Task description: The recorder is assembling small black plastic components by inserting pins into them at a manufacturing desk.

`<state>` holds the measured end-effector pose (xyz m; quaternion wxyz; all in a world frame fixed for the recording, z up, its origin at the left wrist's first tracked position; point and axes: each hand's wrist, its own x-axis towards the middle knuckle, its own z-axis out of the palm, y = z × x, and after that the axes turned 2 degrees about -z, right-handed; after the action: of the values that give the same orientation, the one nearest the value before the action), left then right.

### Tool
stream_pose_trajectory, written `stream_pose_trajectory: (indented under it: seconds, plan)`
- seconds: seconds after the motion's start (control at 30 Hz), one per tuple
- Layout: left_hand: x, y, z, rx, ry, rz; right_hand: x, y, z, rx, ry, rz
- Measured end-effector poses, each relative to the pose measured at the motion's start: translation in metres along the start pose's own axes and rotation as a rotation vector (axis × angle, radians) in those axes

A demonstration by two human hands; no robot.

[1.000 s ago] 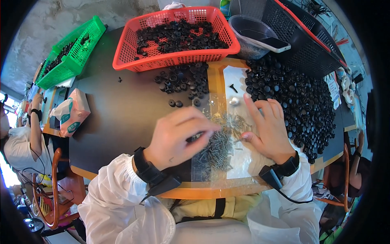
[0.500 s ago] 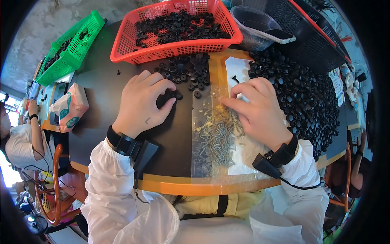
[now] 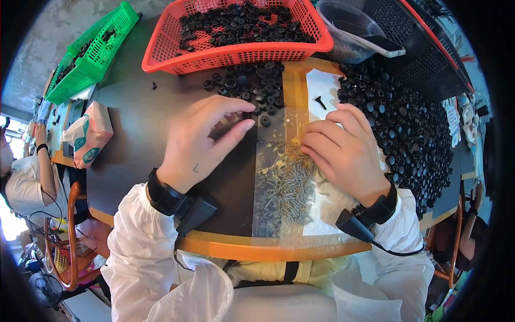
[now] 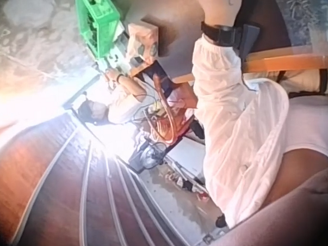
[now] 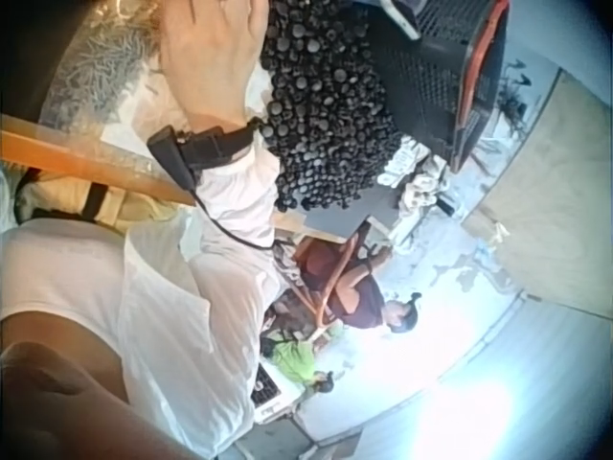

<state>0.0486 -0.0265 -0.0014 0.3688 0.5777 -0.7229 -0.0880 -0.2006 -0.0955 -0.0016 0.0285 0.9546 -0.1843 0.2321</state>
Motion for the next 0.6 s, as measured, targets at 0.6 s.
stream_pose_trajectory:
  seconds: [0.6]
  plan:
    - [-0.011,0.023,0.018,-0.524,-0.192,-0.086,-0.009,-0.015,0.002,0.581,0.213,0.209]
